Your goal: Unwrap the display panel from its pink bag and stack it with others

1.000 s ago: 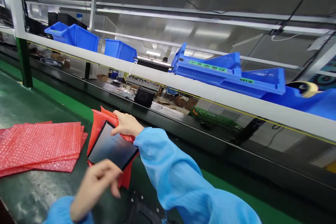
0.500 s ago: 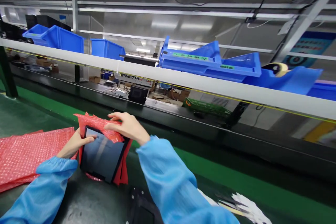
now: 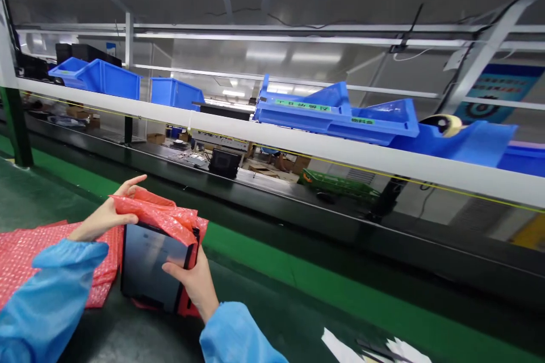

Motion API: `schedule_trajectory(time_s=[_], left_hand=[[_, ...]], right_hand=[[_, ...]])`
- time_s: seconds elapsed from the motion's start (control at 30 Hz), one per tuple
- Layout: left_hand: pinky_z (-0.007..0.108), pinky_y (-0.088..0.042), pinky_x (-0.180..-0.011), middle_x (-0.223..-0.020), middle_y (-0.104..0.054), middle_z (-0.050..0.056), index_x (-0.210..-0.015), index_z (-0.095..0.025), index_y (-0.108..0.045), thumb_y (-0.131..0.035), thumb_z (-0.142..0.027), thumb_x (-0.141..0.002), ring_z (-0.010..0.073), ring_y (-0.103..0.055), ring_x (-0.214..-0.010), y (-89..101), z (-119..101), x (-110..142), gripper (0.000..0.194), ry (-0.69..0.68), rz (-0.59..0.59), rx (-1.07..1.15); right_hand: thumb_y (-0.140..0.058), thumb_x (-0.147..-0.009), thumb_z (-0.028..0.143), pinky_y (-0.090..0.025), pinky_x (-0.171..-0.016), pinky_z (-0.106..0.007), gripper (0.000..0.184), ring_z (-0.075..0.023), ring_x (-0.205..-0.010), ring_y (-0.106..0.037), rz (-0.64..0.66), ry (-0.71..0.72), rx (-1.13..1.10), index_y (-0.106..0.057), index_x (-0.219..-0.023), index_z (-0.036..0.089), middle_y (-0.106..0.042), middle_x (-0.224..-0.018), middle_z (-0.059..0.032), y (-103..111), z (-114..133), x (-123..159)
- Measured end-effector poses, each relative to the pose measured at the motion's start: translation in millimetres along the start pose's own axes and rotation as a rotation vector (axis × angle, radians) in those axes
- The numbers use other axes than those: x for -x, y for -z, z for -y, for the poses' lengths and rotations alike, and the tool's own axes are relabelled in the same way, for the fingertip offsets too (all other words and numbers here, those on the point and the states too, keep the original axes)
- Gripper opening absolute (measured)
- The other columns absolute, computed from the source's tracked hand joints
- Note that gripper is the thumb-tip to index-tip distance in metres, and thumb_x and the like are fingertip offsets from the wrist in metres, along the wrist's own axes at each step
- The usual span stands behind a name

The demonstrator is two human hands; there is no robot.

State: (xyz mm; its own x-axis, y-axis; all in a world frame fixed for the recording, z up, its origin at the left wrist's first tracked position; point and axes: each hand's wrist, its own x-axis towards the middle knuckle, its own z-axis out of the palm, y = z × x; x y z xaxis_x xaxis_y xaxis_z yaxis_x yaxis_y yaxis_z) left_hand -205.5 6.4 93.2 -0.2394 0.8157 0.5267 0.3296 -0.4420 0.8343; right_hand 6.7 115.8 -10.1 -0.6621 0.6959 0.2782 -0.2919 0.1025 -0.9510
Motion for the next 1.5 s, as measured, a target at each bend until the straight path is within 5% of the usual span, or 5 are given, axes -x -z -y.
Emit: schedule_trajectory(time_s=[0.17, 0.33, 0.73, 1.3, 1.5], left_hand=[[0.029, -0.043, -0.089, -0.113, -0.063, 0.002, -0.126, -0.028, -0.053, -0.082, -0.037, -0.060, 0.0268, -0.058, -0.104, -2.1, -57.0, -29.2, 0.072, 0.094, 0.543, -0.466], [0.024, -0.044, -0.067, -0.086, -0.066, 0.002, -0.092, -0.017, -0.063, -0.074, -0.041, -0.070, 0.0227, -0.061, -0.081, -25.1, -51.8, -41.5, 0.035, 0.087, 0.672, -0.423], [0.022, -0.039, -0.066, -0.076, -0.060, -0.001, -0.078, -0.015, -0.057, -0.045, -0.025, -0.086, 0.0143, -0.054, -0.072, -42.8, -44.3, -23.7, 0.017, -0.160, 0.299, -0.567], [0.025, -0.044, -0.074, -0.081, -0.062, 0.001, -0.081, -0.016, -0.060, -0.065, -0.040, -0.079, 0.0196, -0.057, -0.080, -20.0, -58.0, -42.4, 0.025, -0.184, -0.044, -0.419], [0.028, -0.050, -0.074, -0.101, -0.065, 0.004, -0.119, -0.022, -0.053, -0.077, -0.038, -0.065, 0.0233, -0.062, -0.088, -8.4, -84.7, -47.0, 0.062, -0.034, 0.401, -0.377]], right_hand=[[-0.090, -0.047, 0.028, -0.050, -0.087, -0.043, 0.079, -0.0307, -0.098, -0.062, 0.016, -0.001, -0.020, -0.054, -0.117, 0.020, -0.067, -0.106, -0.0073, 2.7, 0.7, 6.1], [-0.089, -0.051, 0.028, -0.049, -0.090, -0.044, 0.082, -0.0295, -0.102, -0.061, 0.032, 0.046, -0.004, -0.049, -0.123, 0.020, -0.063, -0.114, -0.0081, 2.3, 5.6, 8.7], [-0.087, -0.057, 0.025, -0.052, -0.082, -0.036, 0.081, -0.0221, -0.090, -0.064, 0.026, 0.087, -0.101, -0.041, -0.123, 0.024, -0.060, -0.114, -0.0048, 1.6, 0.1, 7.9], [-0.090, -0.051, 0.030, -0.052, -0.072, -0.032, 0.074, -0.0207, -0.077, -0.066, 0.059, 0.009, -0.026, -0.051, -0.114, 0.020, -0.067, -0.088, -0.0022, 3.3, 8.7, -4.9], [-0.089, -0.054, 0.032, -0.051, -0.075, -0.034, 0.063, -0.0231, -0.080, -0.066, 0.051, -0.007, 0.001, -0.056, -0.106, 0.018, -0.069, -0.086, -0.0039, 7.3, 7.4, -5.9]])
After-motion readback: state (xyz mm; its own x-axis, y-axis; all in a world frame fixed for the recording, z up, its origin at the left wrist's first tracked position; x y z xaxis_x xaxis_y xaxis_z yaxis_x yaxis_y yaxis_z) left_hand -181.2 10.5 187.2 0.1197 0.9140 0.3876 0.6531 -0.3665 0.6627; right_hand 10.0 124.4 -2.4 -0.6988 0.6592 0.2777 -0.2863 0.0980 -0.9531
